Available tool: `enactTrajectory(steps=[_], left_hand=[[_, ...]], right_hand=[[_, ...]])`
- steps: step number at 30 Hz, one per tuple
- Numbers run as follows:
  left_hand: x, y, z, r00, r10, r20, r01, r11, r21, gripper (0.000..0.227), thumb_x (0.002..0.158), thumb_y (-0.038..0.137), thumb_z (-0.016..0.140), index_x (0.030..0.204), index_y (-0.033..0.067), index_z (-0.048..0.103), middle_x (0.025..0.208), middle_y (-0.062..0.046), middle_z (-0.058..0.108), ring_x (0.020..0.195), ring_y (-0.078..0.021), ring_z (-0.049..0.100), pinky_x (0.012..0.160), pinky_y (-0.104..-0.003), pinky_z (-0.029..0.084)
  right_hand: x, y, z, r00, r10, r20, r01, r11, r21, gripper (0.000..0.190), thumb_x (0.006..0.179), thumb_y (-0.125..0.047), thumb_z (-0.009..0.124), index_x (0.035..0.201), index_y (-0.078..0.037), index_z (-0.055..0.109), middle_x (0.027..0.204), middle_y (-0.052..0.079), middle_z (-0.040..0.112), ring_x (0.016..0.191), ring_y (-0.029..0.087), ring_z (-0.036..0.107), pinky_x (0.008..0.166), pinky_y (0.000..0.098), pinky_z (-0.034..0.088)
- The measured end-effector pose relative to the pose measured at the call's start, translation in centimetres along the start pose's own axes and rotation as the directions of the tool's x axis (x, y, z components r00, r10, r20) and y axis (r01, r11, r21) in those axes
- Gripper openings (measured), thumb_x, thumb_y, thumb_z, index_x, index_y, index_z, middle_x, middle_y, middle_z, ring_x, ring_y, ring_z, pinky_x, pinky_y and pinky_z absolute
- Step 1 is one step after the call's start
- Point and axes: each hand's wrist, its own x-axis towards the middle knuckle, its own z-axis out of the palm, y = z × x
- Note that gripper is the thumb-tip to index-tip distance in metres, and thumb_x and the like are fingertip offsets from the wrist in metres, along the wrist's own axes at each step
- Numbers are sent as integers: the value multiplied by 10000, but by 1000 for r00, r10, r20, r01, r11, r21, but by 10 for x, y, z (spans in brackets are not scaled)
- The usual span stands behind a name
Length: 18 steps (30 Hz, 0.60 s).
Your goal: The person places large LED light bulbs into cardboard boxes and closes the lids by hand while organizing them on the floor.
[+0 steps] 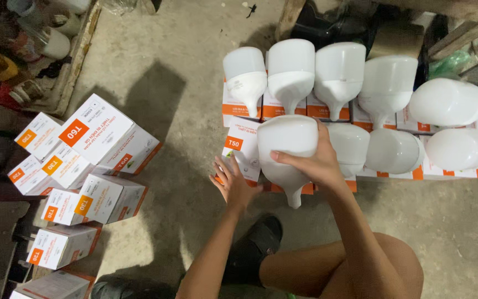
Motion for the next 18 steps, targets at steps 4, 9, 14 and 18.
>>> enactTrajectory(steps=[4,9,14,18], left_hand=[[20,-2,0,997,-78,29,79,996,-35,1569,488,510,947,1633,118,-52,1612,-341,138,1493,-479,188,1206,-678,100],[3,-27,-33,989,-83,119,70,992,109,1616,482,588,941,1639,150,-98,1510,-361,290,1330,-502,349,1103,-599,280],[-36,-83,-71,981,-103,162,114,992,-55,1579,514,584,964,1597,138,-96,1469,-328,239,1340,-465,291,1103,-658,235],[-49,-120,-69,938,44,-343,-178,912,-370,1531,496,307,1006,1599,126,-41,1476,-361,166,1309,-518,248,1109,-700,215]], right_hand=[[0,-15,3,1000,-7,0,7,1000,-12,1120,552,-401,930,1463,-32,392,1329,127,591,1204,242,631,892,408,595],[5,-24,17,998,-11,57,13,999,-30,1138,604,-405,937,1488,16,356,1333,199,604,1248,276,635,1027,384,542],[-4,-41,48,989,-149,27,150,986,-72,1299,557,-370,976,1536,28,222,1365,230,608,1264,303,622,1047,403,508],[-27,-63,76,987,-160,32,156,982,110,1514,585,-289,955,1582,8,-144,1377,247,578,1246,314,635,1011,405,548]])
